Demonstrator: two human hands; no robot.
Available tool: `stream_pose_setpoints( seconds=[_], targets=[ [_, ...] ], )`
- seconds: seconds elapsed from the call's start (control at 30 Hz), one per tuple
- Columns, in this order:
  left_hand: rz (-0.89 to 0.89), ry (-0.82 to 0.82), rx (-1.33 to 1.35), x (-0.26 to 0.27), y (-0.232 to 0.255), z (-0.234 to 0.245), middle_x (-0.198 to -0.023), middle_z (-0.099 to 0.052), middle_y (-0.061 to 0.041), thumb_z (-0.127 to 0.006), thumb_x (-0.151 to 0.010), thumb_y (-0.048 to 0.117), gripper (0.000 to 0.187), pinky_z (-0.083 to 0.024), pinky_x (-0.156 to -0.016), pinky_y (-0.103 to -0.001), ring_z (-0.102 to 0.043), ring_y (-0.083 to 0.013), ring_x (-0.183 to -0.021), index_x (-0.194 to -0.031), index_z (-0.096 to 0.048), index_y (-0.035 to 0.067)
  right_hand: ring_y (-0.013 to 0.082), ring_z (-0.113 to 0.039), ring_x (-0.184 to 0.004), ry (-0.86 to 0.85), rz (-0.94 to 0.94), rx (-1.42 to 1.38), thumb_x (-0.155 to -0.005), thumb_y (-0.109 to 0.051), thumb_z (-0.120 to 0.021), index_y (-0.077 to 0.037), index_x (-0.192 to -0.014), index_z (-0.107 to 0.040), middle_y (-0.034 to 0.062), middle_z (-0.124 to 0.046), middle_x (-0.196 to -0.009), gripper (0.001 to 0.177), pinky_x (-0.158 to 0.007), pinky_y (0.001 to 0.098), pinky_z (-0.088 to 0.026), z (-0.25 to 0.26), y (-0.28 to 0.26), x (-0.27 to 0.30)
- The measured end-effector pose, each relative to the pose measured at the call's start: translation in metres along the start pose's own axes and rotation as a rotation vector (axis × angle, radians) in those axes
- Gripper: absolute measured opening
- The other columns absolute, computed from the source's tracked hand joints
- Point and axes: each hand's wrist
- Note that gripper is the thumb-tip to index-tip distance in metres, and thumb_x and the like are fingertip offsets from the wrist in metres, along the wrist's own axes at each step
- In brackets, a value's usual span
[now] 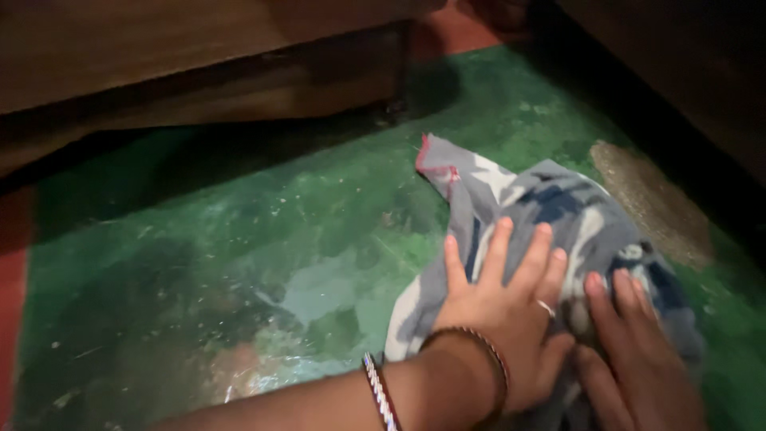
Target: The person wipes the floor with a cloth by hand, moving across the room and reaching under furniture.
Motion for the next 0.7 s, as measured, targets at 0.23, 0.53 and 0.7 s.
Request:
stream_pose_setpoints(
  seconds=[0.23, 0.53, 0.7],
  targets=[
    [-0.057, 0.005, -0.01, -0.023, 0.012, -0.017, -0.165, -0.014, -0.019, -0.051, -0.089, 0.05, 0.082, -0.008, -0.107, -0.082, -0.007, -0.0478, -0.151, -0.152, -0.031, 0.002, 0.0456, -0.032, -0.148, -0.158, 0.068, 0.104, -0.081, -0.035, -0.063, -0.012, -0.161, -0.036, 0.0313, -0.03, -0.162, 0.087, -0.112, 0.0478, -0.029, 0.016, 0.048, -0.012],
    [0.04, 0.012, -0.004, -0.079, 0.026, -0.033, -0.166, -0.015, -0.015, -0.053, -0.088, 0.046, 0.082, -0.009, -0.113, -0.077, -0.009, -0.0413, -0.153, -0.154, -0.028, 0.005, 0.0391, -0.027, -0.15, -0.223, -0.087, 0.103, -0.084, -0.034, -0.06, -0.017, -0.159, -0.032, 0.0243, -0.026, -0.164, 0.082, -0.114, 0.0463, -0.027, 0.031, 0.066, -0.059],
    [0.032, -0.01, -0.021, -0.078, 0.029, -0.033, -0.166, -0.012, -0.015, -0.052, -0.09, 0.047, 0.081, -0.009, -0.115, -0.075, -0.008, -0.0408, -0.153, -0.155, -0.027, 0.005, 0.0408, -0.025, -0.151, -0.196, -0.059, 0.108, -0.088, -0.034, -0.056, -0.014, -0.161, -0.031, 0.0283, -0.026, -0.164, 0.08, -0.117, 0.0477, -0.024, 0.033, 0.065, -0.052]
  ],
)
Point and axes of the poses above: each hand's wrist, its own x-axis away from the middle knuckle, its own z-axis out of the back of the hand, y = z × x
